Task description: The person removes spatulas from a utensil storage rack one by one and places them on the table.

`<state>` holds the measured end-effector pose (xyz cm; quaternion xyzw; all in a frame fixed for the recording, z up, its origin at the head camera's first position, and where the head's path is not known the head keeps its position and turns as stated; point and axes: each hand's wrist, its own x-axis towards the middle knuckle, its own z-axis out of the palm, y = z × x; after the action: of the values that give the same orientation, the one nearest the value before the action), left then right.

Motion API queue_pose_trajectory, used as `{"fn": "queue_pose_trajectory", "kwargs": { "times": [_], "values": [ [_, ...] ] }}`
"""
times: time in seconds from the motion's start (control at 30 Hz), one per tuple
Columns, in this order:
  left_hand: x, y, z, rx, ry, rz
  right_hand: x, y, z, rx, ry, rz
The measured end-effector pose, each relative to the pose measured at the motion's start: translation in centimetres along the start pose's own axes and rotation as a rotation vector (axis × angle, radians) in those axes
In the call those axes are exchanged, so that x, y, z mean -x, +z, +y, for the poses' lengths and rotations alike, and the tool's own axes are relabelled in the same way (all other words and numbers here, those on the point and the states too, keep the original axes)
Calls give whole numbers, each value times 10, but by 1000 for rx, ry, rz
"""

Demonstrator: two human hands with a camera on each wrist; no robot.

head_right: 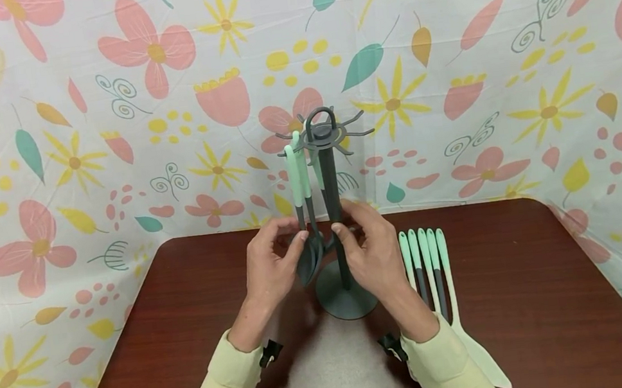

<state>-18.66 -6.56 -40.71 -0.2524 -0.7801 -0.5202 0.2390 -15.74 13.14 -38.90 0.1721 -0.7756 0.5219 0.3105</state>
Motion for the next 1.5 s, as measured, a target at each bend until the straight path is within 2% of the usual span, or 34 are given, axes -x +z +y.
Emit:
{"fn": "queue_pose_trajectory", "kwargs": {
  "times": [0.83,1.5],
  "values": [
    [6,-8,-1,-11,-18,14,1,0,2,20,2,-4],
    [12,-16,-7,14,4,45,2,2,5,16,7,-6]
  ]
}}
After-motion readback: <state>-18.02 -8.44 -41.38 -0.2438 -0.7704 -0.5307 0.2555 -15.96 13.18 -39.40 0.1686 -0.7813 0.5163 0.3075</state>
